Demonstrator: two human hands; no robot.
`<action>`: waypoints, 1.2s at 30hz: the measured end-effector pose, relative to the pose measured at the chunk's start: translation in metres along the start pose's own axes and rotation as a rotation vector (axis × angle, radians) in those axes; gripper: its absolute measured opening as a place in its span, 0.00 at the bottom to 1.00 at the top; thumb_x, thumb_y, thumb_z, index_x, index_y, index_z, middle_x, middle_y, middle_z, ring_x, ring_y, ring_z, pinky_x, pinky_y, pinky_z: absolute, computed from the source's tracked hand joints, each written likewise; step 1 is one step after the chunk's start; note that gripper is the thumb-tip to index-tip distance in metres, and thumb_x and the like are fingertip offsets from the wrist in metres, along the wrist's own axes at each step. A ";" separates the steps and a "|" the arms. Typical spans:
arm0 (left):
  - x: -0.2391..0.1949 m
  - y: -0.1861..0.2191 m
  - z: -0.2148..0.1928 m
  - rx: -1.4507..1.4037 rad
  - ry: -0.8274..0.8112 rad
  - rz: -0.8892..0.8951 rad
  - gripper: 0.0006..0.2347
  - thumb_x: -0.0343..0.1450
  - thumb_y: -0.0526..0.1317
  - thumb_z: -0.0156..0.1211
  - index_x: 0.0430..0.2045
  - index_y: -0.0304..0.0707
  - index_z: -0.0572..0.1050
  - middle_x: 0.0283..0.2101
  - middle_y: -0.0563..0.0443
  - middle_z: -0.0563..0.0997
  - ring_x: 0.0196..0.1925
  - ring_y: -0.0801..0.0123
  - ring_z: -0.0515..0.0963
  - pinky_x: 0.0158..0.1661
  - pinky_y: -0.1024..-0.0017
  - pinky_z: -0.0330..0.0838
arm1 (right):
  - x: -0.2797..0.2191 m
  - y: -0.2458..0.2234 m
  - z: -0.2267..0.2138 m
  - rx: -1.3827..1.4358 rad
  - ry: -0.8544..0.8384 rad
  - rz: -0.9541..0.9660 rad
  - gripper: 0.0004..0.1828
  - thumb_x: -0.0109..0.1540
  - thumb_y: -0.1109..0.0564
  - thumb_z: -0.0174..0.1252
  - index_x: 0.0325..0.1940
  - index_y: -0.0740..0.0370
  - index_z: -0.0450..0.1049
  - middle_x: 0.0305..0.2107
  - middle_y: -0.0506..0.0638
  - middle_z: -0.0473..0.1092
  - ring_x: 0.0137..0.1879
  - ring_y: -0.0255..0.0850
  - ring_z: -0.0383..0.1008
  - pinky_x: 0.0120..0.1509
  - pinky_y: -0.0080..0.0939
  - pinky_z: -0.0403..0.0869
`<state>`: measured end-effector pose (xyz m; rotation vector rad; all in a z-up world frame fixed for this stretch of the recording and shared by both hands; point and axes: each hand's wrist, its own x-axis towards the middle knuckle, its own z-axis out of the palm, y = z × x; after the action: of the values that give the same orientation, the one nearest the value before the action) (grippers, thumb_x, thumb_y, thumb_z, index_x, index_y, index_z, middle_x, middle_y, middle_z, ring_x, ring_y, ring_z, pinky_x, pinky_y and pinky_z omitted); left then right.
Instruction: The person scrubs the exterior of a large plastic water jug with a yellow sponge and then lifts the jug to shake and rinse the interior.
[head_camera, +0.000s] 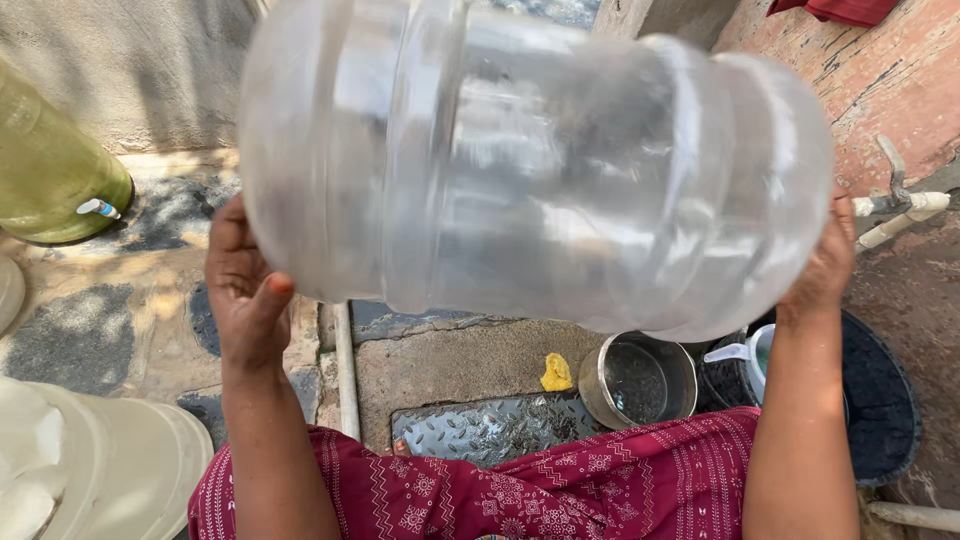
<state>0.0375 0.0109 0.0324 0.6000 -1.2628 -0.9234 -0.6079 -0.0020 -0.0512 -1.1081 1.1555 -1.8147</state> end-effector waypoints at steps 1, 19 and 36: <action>-0.002 0.008 0.003 -0.079 -0.014 0.095 0.38 0.63 0.55 0.81 0.60 0.28 0.68 0.58 0.47 0.71 0.61 0.67 0.76 0.64 0.66 0.75 | -0.004 -0.009 0.001 0.083 -0.006 -0.045 0.26 0.69 0.33 0.43 0.53 0.54 0.72 0.35 0.50 0.72 0.32 0.42 0.70 0.31 0.44 0.69; 0.008 -0.057 0.007 1.012 0.114 -0.642 0.36 0.60 0.63 0.74 0.49 0.27 0.76 0.45 0.28 0.82 0.50 0.45 0.83 0.53 0.56 0.75 | -0.017 0.065 0.008 -0.870 -0.350 1.125 0.55 0.59 0.15 0.17 0.62 0.52 0.73 0.22 0.51 0.71 0.21 0.35 0.62 0.26 0.36 0.57; -0.025 0.037 0.015 0.126 0.108 0.320 0.34 0.71 0.63 0.66 0.56 0.29 0.68 0.48 0.42 0.78 0.49 0.65 0.78 0.52 0.68 0.75 | -0.033 -0.029 0.033 0.301 -0.114 -0.150 0.37 0.72 0.28 0.36 0.54 0.65 0.69 0.33 0.53 0.72 0.32 0.39 0.69 0.34 0.41 0.69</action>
<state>0.0310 0.0532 0.0528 0.5195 -1.2805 -0.5427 -0.5681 0.0262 -0.0260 -1.1259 0.7207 -1.9351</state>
